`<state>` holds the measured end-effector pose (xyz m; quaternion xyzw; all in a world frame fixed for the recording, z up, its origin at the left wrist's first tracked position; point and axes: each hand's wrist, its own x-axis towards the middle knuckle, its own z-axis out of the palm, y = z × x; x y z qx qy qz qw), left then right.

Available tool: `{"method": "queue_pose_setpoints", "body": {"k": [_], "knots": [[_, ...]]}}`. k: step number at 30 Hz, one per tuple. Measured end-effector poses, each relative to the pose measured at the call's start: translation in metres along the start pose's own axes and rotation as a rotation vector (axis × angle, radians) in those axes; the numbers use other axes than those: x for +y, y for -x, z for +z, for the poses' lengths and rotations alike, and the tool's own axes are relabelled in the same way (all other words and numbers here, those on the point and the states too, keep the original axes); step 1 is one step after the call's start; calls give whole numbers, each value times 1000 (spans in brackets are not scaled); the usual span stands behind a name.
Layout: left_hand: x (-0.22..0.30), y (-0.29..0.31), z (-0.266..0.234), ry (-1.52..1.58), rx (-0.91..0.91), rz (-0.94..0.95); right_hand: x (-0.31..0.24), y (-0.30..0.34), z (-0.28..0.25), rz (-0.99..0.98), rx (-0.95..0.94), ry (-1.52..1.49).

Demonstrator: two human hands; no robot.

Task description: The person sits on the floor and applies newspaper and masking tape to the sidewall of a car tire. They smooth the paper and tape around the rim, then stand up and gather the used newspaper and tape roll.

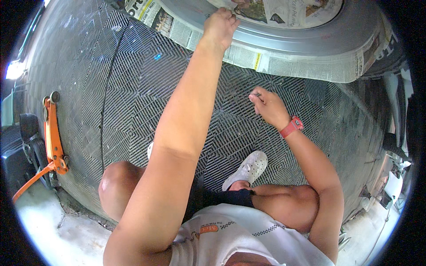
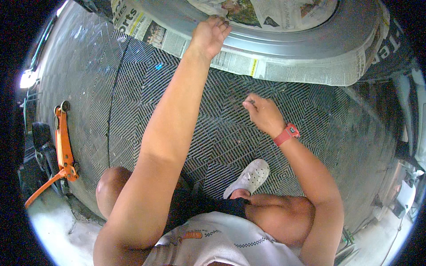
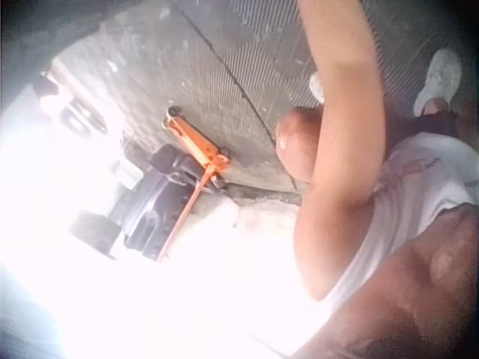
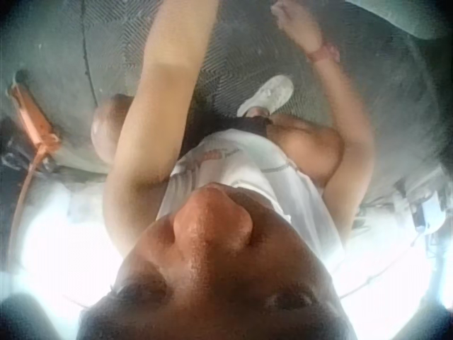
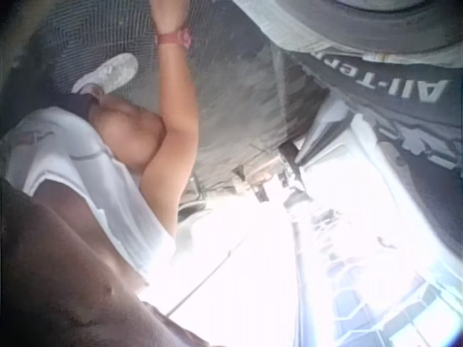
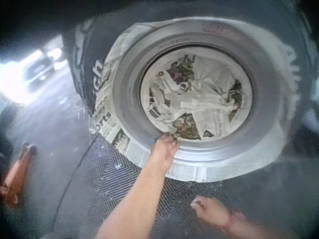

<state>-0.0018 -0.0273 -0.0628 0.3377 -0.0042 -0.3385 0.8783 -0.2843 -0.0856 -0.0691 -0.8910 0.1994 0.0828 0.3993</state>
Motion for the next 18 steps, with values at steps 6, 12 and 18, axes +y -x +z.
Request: {"method": "queue_pose_setpoints", "body": {"k": [6, 12, 18], "knots": [[9, 6, 9, -95, 28, 9, -5, -1, 0, -23, -6, 1], [-5, 13, 5, -484, 144, 262, -10, 0, -2, 9, -17, -37], [20, -17, 2, -380, 115, 169, -8, 3, -4, 25, -32, -48]]}}
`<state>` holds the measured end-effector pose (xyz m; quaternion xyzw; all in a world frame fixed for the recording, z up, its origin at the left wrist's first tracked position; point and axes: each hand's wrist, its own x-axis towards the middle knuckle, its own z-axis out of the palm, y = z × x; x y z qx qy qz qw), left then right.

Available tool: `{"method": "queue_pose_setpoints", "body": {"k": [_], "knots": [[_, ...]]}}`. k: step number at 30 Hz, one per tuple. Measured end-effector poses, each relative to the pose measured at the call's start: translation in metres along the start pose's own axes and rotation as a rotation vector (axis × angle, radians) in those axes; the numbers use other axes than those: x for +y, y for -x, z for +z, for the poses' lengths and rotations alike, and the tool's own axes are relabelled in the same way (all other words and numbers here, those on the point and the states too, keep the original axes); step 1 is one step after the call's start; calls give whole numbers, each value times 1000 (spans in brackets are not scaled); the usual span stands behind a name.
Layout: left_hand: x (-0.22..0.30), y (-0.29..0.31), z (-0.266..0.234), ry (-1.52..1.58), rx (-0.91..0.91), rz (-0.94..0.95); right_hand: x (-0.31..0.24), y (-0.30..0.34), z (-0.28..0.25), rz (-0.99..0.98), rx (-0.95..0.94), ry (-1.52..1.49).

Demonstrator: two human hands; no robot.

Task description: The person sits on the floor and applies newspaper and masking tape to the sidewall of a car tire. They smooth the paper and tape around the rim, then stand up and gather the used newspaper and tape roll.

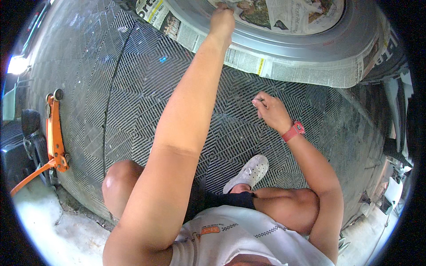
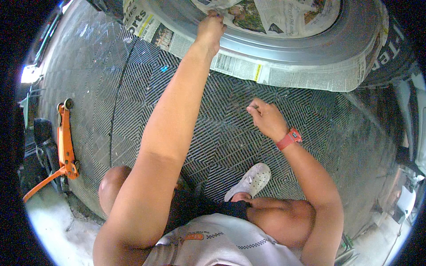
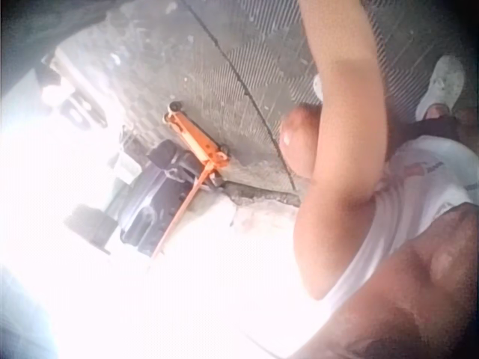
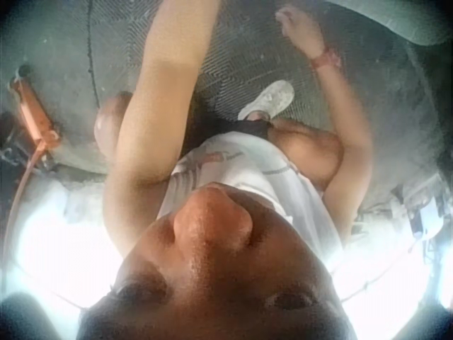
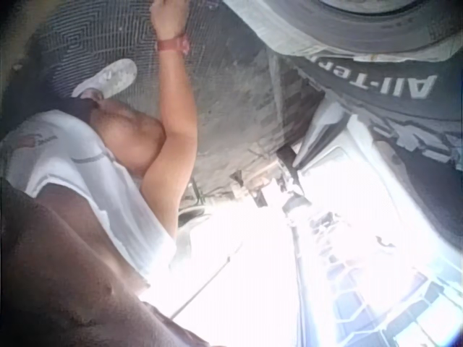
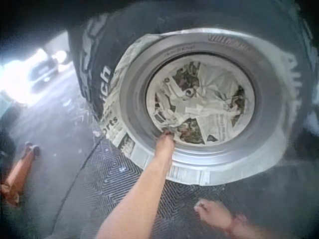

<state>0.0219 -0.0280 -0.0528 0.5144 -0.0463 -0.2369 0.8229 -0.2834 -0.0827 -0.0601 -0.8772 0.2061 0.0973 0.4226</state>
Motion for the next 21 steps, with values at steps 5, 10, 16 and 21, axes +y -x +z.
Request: {"method": "queue_pose_setpoints", "body": {"k": [5, 10, 16, 21], "knots": [[3, 23, 2, -45, 112, 83, -2, 2, -5, 11, 12, -13], [12, 24, 2, -130, 139, 288, -7, 3, -6, 9, 2, 4], [29, 11, -9, -365, 135, 248, -2, 5, -2, -11, 0, 0], [30, 18, -12, -284, 73, 66, -3, 0, 4, -21, -18, -1]]}}
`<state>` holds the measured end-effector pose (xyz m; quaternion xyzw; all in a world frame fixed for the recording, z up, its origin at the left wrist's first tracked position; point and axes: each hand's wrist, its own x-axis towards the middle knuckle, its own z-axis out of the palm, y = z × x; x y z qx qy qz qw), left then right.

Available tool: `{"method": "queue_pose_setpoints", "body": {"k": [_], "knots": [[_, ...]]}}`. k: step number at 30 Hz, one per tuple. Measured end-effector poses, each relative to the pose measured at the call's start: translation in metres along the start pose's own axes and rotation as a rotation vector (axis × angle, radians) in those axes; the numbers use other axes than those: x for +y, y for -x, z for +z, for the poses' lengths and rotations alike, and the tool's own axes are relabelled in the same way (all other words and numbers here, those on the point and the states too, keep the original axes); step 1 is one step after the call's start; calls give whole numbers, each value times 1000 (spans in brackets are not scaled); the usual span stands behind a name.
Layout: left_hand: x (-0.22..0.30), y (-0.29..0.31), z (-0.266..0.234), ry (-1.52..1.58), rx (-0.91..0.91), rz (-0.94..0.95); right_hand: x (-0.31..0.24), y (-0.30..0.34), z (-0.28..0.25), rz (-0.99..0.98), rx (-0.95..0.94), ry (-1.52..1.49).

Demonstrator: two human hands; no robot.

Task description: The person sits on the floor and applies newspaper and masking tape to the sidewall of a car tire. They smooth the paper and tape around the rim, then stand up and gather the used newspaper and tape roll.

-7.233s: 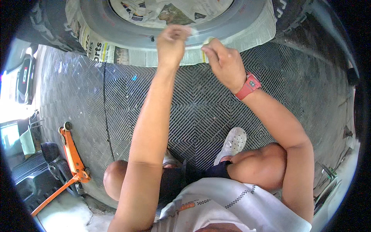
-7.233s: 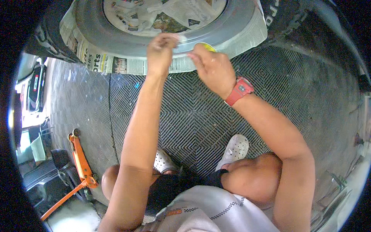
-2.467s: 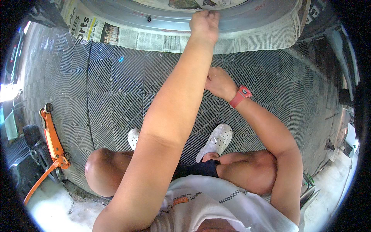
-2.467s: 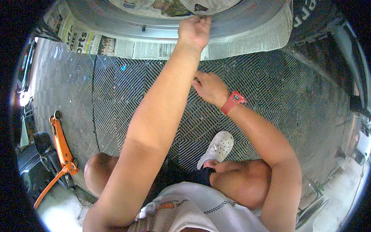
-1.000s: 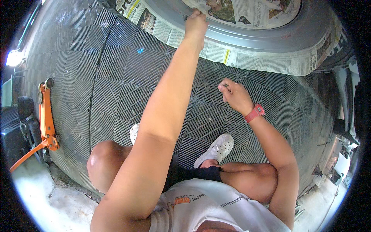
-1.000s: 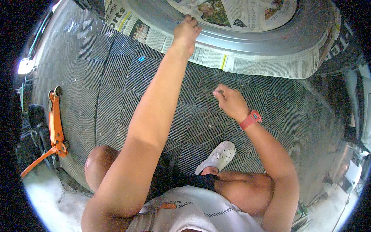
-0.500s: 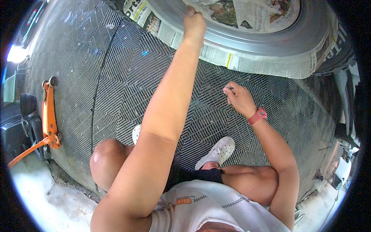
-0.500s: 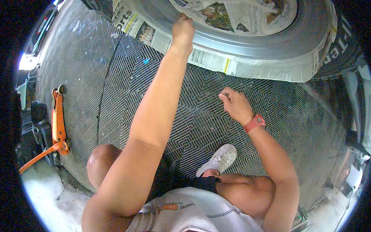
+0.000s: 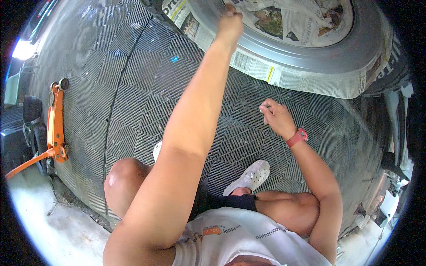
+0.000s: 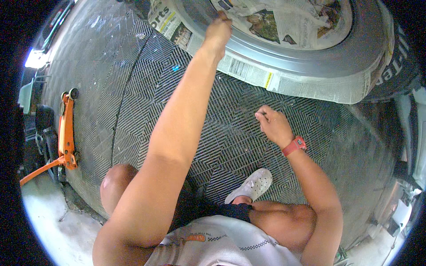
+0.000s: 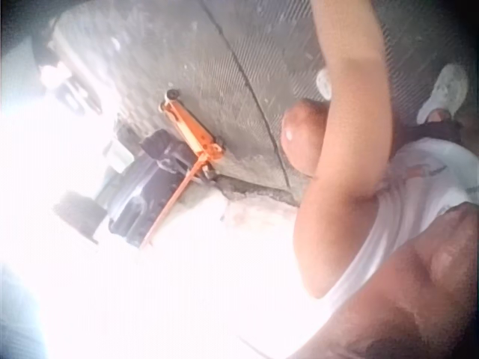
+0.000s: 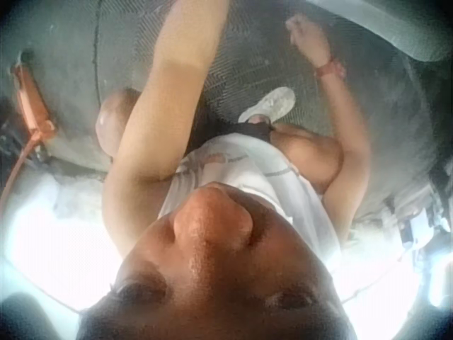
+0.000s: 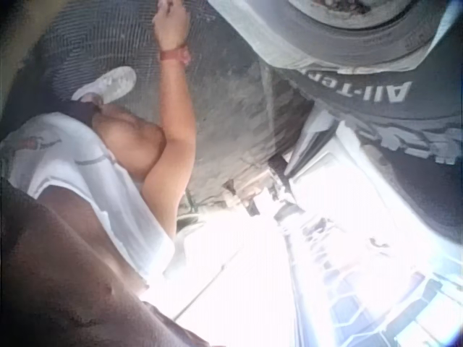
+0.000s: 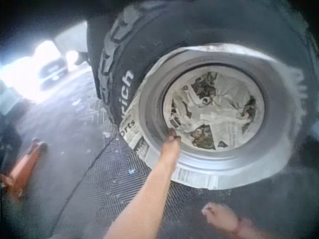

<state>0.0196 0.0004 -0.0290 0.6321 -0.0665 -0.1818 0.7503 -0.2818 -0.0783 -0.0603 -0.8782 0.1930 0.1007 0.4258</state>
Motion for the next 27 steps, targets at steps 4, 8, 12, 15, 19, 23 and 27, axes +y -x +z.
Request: {"method": "queue_pose_setpoints", "body": {"k": [4, 8, 12, 15, 19, 23, 27], "knots": [[-15, 5, 8, 78, 0, -17, -5, -2, 0, 19, -18, 8], [-19, -8, 12, 4, 34, -40, -3, -1, -1, 2, 4, 11], [-6, -9, 4, 308, 1, -99, 2, 5, -1, 27, -14, 40], [8, 1, 1, 85, 105, 167, 3, 5, -4, 31, 1, 24], [27, 9, -4, -580, 181, 333, 1, 3, -6, 39, 6, -2], [28, 12, -4, -752, 212, 500, 1, 2, -5, 13, 1, 10], [27, 2, -9, -869, 202, 547, 4, 4, -6, 1, 21, -14]]}}
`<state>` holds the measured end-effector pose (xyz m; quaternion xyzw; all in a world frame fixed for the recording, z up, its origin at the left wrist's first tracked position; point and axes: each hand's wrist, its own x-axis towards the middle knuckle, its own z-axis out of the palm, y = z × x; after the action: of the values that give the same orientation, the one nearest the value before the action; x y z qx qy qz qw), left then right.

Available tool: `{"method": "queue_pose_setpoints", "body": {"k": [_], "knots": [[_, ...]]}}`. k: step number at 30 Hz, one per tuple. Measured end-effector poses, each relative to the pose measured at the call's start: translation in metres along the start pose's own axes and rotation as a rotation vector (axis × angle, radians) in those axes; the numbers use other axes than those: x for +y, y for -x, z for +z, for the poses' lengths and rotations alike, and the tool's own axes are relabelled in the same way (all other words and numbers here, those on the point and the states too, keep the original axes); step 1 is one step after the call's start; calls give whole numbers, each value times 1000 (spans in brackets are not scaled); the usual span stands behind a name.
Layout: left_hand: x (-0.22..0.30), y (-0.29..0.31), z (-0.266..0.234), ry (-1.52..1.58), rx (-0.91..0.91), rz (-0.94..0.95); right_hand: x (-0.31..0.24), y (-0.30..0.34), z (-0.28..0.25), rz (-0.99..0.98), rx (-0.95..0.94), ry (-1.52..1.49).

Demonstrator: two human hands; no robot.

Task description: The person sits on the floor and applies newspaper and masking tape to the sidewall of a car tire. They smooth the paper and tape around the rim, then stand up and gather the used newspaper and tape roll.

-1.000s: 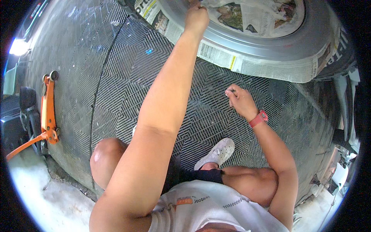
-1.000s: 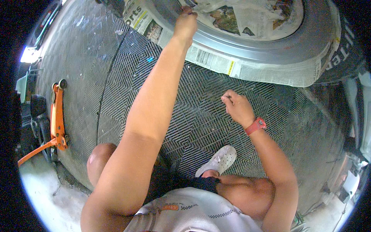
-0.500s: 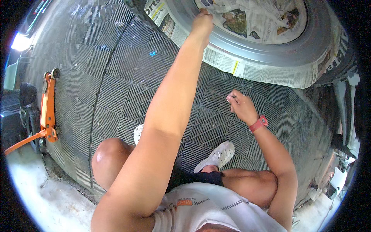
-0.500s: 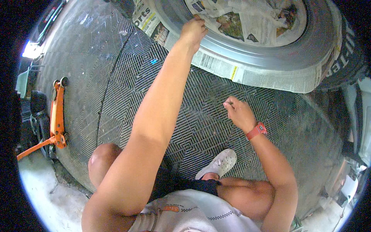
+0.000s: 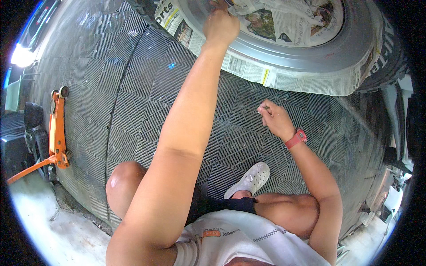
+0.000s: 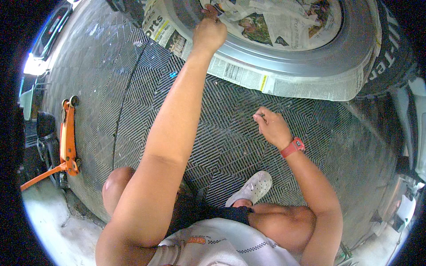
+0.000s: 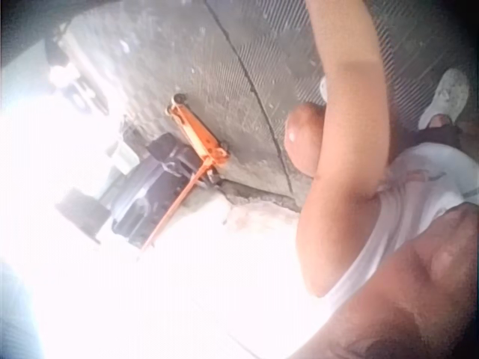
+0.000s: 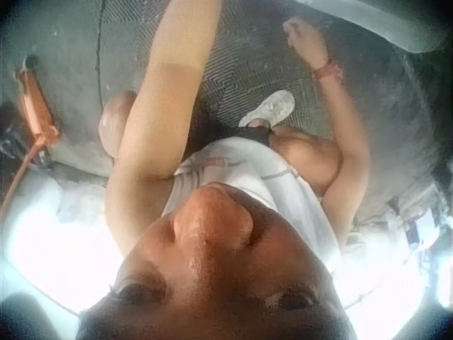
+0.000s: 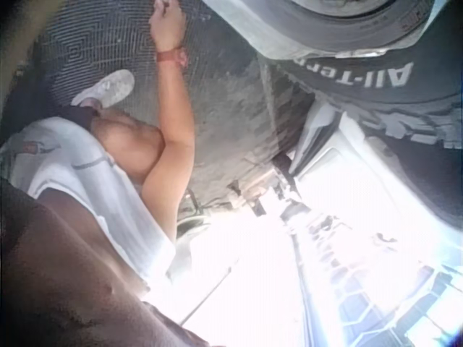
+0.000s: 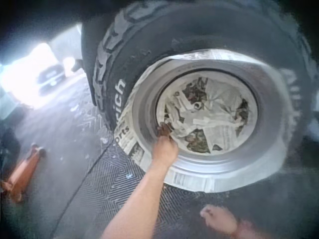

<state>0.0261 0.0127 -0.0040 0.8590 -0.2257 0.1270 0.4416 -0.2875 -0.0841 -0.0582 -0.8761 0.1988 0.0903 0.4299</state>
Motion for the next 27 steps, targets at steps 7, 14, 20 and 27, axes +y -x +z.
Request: {"method": "queue_pose_setpoints", "body": {"k": [7, 14, 20, 27], "knots": [[-6, -11, 5, -212, -21, 51, -9, -1, -3, 5, -12, 38], [6, -22, -19, -144, -166, 5, -7, -2, 0, -9, -10, 50], [33, -26, -32, 67, 18, 11, -1, -3, 0, -51, 33, 23], [25, -55, -41, 79, 28, 32, 3, -1, -1, -42, 51, 75]]}}
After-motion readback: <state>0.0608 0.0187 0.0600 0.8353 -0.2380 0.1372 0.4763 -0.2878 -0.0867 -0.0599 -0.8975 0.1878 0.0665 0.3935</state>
